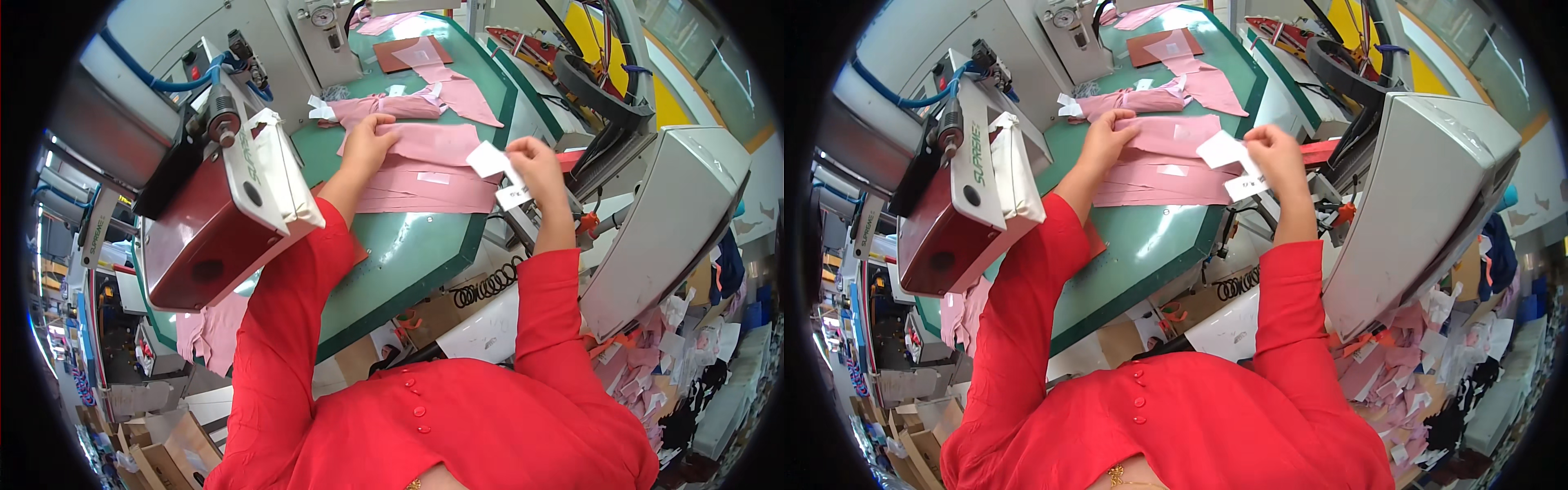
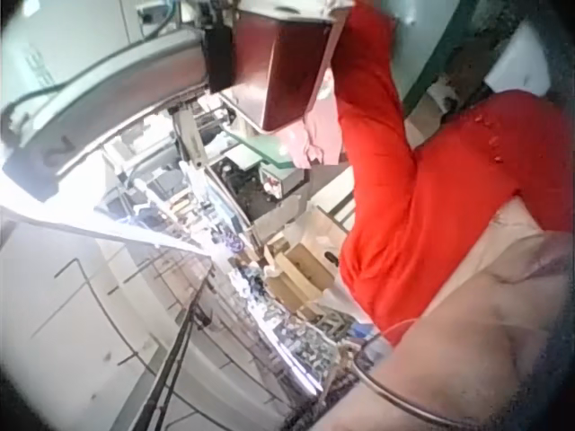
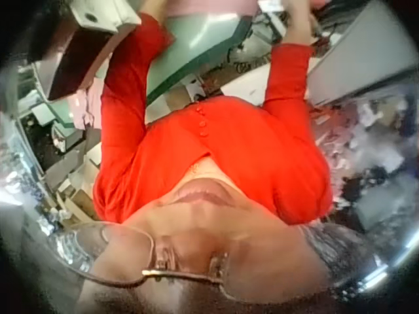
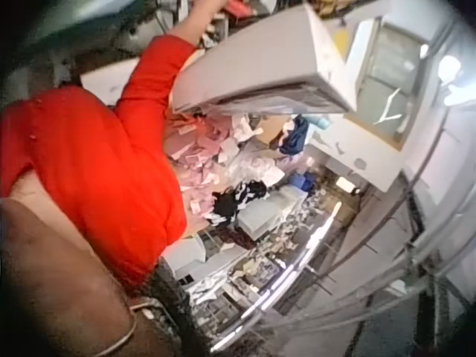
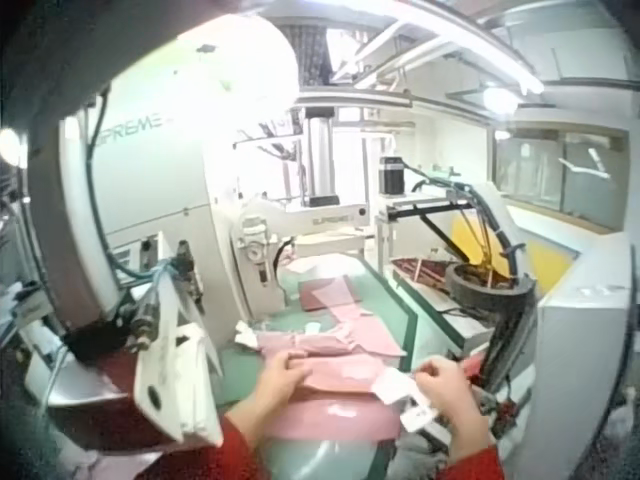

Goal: The person positions fabric pieces and tags onto the plates of a rotating press machine, aligning the materials by hand and cycling the machine.

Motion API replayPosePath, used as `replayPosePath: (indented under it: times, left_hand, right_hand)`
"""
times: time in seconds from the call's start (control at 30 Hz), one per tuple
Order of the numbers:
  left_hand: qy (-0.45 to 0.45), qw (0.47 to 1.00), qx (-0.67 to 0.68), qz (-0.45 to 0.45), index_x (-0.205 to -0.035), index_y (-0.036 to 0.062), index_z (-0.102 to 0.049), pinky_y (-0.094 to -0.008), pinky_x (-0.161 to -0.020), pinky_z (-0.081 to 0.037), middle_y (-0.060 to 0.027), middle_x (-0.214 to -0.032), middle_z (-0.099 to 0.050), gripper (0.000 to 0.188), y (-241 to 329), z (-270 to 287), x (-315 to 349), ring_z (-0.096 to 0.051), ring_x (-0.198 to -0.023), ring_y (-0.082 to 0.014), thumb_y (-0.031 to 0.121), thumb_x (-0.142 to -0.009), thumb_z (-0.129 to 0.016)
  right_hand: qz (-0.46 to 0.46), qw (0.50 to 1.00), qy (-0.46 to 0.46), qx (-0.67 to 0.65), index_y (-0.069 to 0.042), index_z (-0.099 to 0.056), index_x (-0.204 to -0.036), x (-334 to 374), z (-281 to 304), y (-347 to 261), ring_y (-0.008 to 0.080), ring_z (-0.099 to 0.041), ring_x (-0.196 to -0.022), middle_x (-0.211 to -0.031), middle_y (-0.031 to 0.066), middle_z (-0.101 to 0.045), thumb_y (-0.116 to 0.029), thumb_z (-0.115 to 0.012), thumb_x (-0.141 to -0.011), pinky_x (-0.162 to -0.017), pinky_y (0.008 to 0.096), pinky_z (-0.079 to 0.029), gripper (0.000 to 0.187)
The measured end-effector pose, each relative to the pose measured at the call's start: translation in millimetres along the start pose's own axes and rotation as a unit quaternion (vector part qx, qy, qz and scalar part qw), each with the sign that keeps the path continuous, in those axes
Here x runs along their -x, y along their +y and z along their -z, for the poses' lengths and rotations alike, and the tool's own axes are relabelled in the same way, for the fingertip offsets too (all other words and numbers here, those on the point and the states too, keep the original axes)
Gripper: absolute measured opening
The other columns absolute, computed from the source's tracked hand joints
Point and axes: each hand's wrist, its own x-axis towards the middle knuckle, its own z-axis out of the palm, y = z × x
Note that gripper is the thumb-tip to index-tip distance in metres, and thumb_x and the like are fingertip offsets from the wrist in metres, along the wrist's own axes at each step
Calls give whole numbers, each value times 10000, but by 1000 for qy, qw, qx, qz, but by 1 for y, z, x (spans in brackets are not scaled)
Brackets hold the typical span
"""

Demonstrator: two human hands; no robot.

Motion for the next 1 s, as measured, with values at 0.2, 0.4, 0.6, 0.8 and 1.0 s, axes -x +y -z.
replayPosePath:
  times: [0.2, 0.4, 0.6, 0.8, 1.0]
  left_hand:
    - [-11, 951, -307, -25, -1105, 53, -666, -393, -834, -499, -133, -1075, -648, 411, -12, 6, -5, -632, -906, -305, 317, -794, -715]
    - [-22, 930, -358, -77, -969, 99, -726, -443, -859, -477, -150, -941, -686, 283, -12, 3, -8, -607, -937, -360, 293, -764, -718]
    - [-34, 926, -366, -86, -871, 70, -690, -463, -820, -475, -141, -905, -683, 152, 0, -4, 1, -614, -933, -352, 209, -812, -667]
    - [-27, 946, -311, -90, -919, 44, -605, -453, -779, -472, -148, -926, -674, 145, 6, -2, 6, -629, -877, -352, 177, -863, -616]
    - [-54, 981, -181, -49, -1028, 25, -595, -342, -783, -480, -107, -994, -652, 210, 13, 15, 21, -623, -903, -233, 193, -902, -605]
  right_hand:
    - [76, 970, 12, 231, -42, -669, -1000, 6, -12, -7, 218, -613, -813, -890, 87, -621, -240, -715, -758, -732, 325, -486, 316]
    - [67, 945, -34, 317, -103, -696, -1056, 4, -25, -14, 280, -634, -900, -997, 117, -634, -271, -679, -776, -802, 362, -500, 327]
    - [56, 944, -26, 325, -72, -693, -1053, 5, -29, -18, 295, -646, -907, -983, 134, -666, -261, -669, -777, -814, 370, -504, 335]
    - [28, 941, -49, 334, -37, -689, -1041, -1, -33, -21, 291, -670, -863, -914, 137, -700, -209, -661, -774, -786, 372, -516, 319]
    - [-30, 976, -109, 188, 2, -686, -1004, 3, -23, -23, 201, -657, -738, -818, 104, -679, -133, -638, -752, -680, 318, -510, 290]
